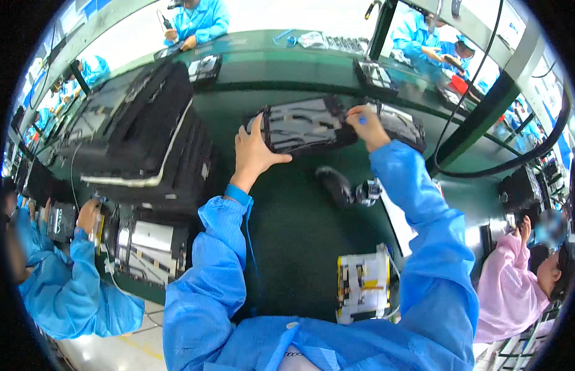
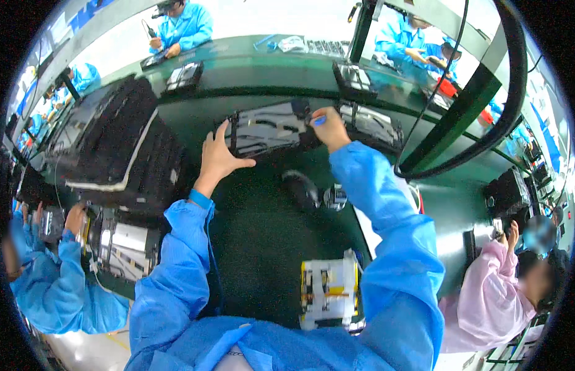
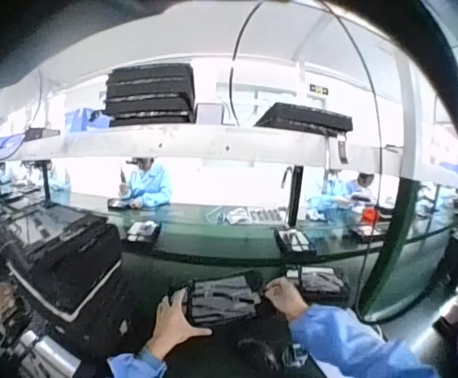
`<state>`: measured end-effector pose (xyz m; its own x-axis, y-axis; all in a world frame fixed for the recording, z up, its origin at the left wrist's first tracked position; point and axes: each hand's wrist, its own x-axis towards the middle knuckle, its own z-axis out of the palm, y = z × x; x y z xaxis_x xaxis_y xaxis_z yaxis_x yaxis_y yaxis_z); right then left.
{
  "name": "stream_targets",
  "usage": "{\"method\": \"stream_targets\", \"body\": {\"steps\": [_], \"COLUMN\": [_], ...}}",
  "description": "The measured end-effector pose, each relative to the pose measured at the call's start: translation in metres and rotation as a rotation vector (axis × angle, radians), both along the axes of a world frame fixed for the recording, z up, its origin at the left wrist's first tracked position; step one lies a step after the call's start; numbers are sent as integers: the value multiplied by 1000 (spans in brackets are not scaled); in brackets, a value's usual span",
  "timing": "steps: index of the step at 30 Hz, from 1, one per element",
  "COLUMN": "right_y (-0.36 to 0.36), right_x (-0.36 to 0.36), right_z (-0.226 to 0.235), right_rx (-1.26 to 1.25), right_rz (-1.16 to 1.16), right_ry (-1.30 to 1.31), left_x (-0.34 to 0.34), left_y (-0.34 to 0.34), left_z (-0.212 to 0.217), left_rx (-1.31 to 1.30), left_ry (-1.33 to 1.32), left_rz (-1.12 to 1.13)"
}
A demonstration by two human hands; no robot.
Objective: Testing hardware and software functionality of a tablet computer at an electronics workstation.
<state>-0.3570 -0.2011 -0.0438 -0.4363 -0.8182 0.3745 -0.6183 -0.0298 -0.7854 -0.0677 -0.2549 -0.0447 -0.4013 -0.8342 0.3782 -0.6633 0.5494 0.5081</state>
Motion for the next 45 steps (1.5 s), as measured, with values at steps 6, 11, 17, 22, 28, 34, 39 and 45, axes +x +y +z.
{"method": "stream_targets", "body": {"steps": [6,11,17,22,28,34,39,45], "right_y": [-88,-49,52,142,180,130,95,87], "right_x": [-34,-7,-41,-65,-12,92,114,226], "right_z": [-68,40,95,80,58,11,-4,23], "right_rx": [342,347,293,237,-52,57,376,215], "right_rz": [139,83,21,-93,-44,505,572,975], "right_ry": [-212,64,-13,27,439,950,1204,526], "left_x": [-22,-40,-152,-193,-163,-28,121,324], "left_y": [-70,-61,63,125,79,130,210,197], "left_z": [-26,-26,11,-19,-10,52,89,4], "left_rx": [10,-264,-332,-158,560,335,-264,-234], "left_ry": [-48,9,120,-442,584,896,559,512], "left_rz": [-19,-30,-660,-878,-860,-598,-412,594]}}
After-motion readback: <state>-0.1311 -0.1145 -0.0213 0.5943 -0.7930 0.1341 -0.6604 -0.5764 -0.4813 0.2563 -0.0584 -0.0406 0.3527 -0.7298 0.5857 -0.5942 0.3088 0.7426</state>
